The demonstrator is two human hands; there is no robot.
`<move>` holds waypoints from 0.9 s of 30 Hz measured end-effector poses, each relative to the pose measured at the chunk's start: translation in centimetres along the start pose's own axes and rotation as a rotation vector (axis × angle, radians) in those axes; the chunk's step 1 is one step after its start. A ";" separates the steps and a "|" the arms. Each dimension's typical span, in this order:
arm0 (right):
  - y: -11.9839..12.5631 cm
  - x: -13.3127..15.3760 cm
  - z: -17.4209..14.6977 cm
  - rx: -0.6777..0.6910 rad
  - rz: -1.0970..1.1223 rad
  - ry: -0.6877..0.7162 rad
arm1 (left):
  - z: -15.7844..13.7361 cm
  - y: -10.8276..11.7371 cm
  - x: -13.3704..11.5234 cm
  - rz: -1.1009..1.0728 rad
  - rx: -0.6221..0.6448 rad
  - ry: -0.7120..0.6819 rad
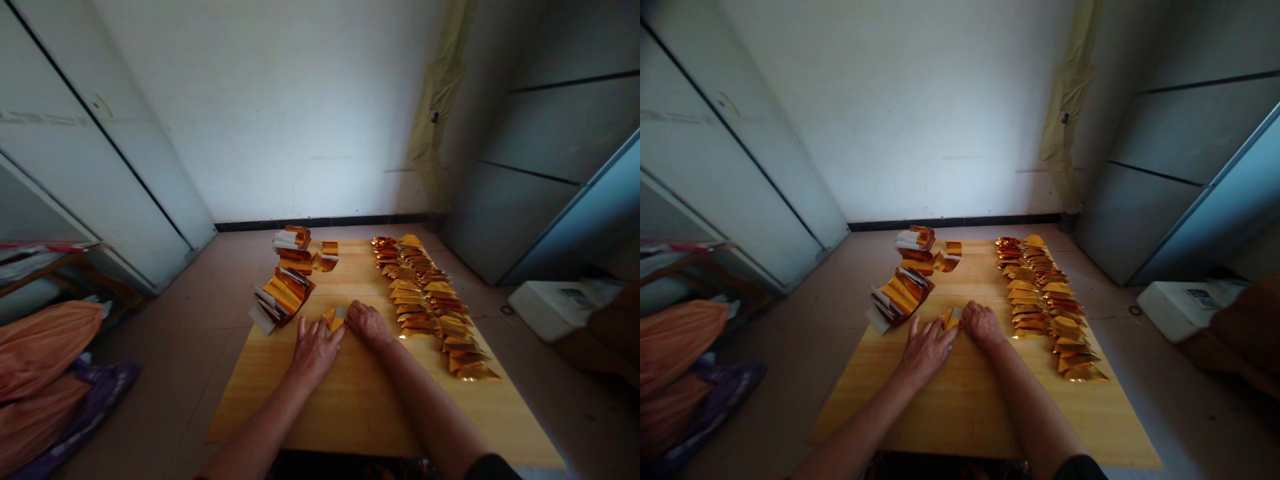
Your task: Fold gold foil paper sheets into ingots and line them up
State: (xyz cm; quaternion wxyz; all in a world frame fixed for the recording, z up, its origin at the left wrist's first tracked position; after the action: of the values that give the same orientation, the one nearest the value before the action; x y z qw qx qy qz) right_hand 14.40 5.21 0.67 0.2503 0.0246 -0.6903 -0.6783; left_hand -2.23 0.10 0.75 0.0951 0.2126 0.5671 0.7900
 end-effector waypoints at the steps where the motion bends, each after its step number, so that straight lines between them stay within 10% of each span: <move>1: -0.1 0.0 0.0 -0.009 0.006 -0.001 | 0.0 0.1 0.0 -0.001 0.006 0.002; 13: -0.8 -1.5 -0.5 -0.171 0.433 -0.012 | 0.1 0.2 -0.6 -0.057 0.027 0.063; 27: -0.7 -1.5 -0.3 -0.161 0.420 -0.068 | 1.6 0.3 -0.4 -0.110 0.031 0.121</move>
State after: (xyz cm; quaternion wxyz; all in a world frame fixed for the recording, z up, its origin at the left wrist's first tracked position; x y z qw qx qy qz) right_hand 15.57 5.43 -0.50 0.3641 -0.1626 -0.6319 -0.6646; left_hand -1.18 1.23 1.35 0.1004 0.1346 0.5949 0.7861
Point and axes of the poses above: each hand's wrist, its own z-axis towards the middle knuckle, its own y-axis out of the back of the hand, x = y × z, the point moved 1 cm from there along z, towards the middle knuckle, and after that the axes turned 12 degrees about z, right-handed, at the moved point
